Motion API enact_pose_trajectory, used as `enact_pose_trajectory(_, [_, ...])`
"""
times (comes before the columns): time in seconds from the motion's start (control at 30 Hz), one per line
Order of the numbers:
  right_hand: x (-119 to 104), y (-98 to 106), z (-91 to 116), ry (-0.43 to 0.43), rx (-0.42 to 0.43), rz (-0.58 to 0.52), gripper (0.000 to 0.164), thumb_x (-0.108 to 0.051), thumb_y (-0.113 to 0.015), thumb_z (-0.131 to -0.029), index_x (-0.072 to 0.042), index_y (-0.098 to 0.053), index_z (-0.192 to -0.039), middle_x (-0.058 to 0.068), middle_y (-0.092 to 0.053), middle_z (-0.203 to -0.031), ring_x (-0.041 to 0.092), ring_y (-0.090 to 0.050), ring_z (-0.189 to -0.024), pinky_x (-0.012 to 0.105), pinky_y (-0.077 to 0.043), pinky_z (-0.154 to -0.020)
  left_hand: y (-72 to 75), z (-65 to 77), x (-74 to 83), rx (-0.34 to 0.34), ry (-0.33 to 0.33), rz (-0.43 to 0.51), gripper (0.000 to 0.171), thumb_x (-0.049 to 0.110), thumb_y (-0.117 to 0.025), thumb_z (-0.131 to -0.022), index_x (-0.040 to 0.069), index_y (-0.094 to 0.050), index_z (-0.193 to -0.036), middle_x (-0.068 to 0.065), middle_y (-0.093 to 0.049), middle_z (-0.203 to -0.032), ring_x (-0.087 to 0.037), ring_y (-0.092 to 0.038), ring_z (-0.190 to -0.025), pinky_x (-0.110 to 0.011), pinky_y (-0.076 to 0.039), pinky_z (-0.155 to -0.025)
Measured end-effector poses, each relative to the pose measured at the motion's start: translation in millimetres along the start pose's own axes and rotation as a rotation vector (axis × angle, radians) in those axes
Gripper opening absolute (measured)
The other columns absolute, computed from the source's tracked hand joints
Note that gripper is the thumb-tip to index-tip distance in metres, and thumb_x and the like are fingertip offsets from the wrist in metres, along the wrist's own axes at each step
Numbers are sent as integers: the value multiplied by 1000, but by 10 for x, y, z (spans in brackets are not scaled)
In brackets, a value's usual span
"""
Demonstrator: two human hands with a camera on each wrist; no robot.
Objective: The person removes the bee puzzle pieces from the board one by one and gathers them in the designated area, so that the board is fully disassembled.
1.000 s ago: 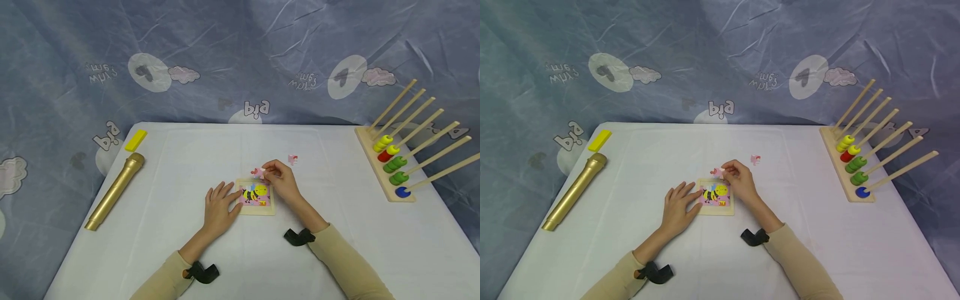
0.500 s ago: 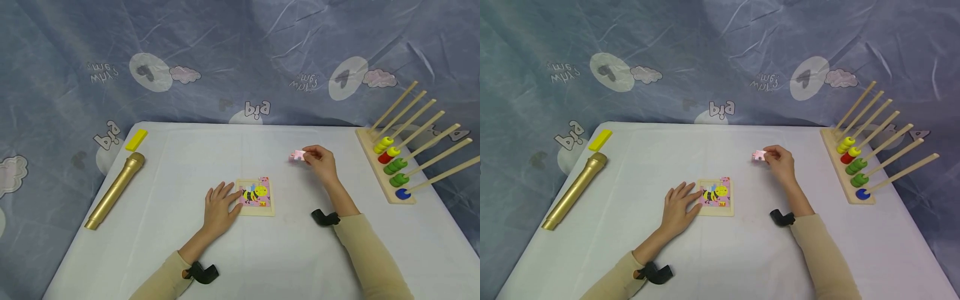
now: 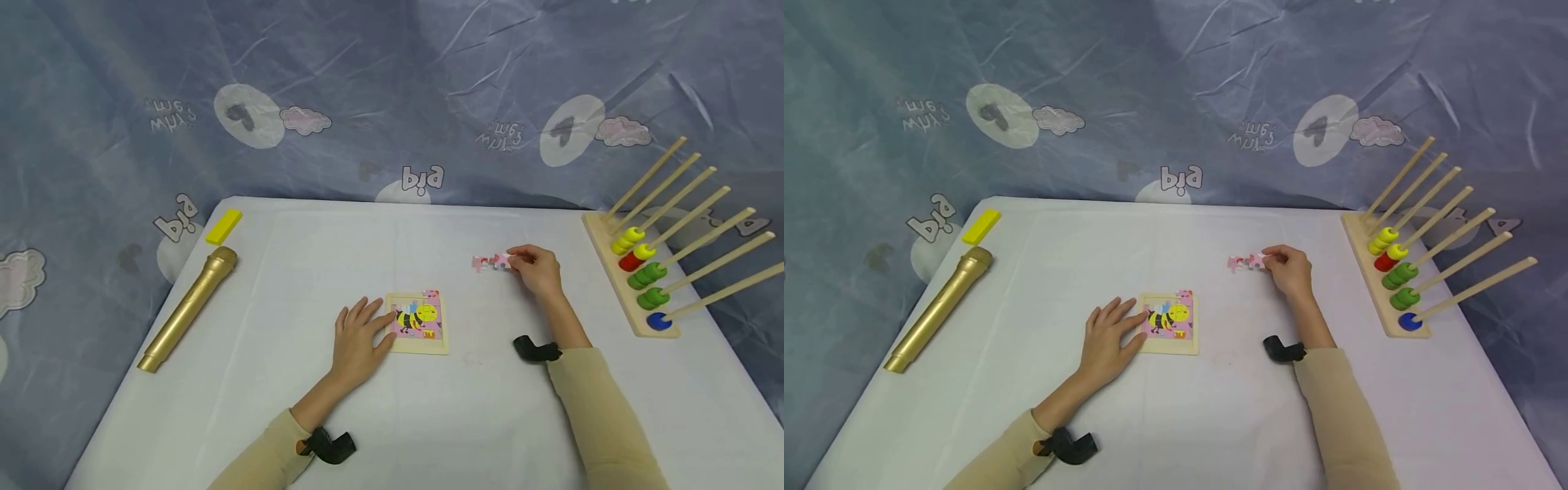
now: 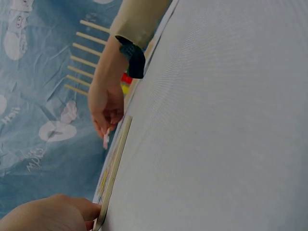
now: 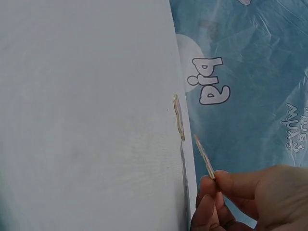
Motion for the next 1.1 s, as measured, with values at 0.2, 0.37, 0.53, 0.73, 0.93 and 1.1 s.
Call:
enact_pose_trajectory(0.2, [22, -57, -20, 31, 17, 76, 21, -11, -63, -92, -2, -72, -109, -1, -63, -79, 0, -55, -64, 15, -45, -58, -24, -6, -26, -23, 13, 6, 35, 26, -71, -87, 18, -71, -121, -10, -55, -142, -35, -39, -140, -62, -21, -112])
enact_pose_trajectory(0.37, [1, -88, -14, 65, 65, 132, 21, -11, -61, -93, -3, -73, -108, 12, -68, -89, 10, -54, -73, 22, -43, -64, -36, -7, -29, -27, 15, 12, 35, 26, -71, -88, 18, -70, -122, -10, -55, -142, -34, -39, -140, -62, -20, -113])
enact_pose_trajectory(0.53, [-5, -112, -11, 87, 109, 152, 21, -10, -59, -94, -1, -72, -108, 20, -69, -94, 21, -55, -81, 27, -41, -70, -20, -6, -9, -12, 3, 13, 35, 26, -71, -87, 18, -71, -121, -11, -56, -141, -36, -40, -139, -64, -21, -111])
enact_pose_trajectory(0.73, [-32, -123, 12, 110, 121, 152, 22, -7, -58, -94, -1, -71, -110, 20, -68, -95, 23, -55, -83, 27, -41, -71, -20, -7, -19, -18, 13, 10, 35, 26, -71, -87, 19, -71, -122, -10, -55, -142, -35, -39, -139, -63, -21, -112])
enact_pose_trajectory(0.93, [-44, -105, 28, 120, 124, 158, 23, -6, -60, -93, 1, -70, -112, 21, -64, -98, 29, -57, -89, 31, -41, -75, -15, -13, -4, -14, 8, 11, 35, 26, -71, -87, 18, -71, -122, -11, -55, -142, -36, -39, -139, -63, -21, -111])
enact_pose_trajectory(1.1, [5, -67, 20, 94, 158, 131, 23, -7, -61, -92, 0, -70, -112, 20, -67, -99, 23, -57, -85, 25, -41, -73, -25, -7, -15, -19, 16, 17, 35, 26, -71, -87, 18, -71, -122, -10, -55, -142, -35, -39, -140, -63, -20, -112])
Point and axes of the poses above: each hand's wrist, its own z-axis away from the middle knuckle, its own y-axis out of the back of the hand, x = y × z, the point moved 10 cm from there along -z, towards the middle knuckle
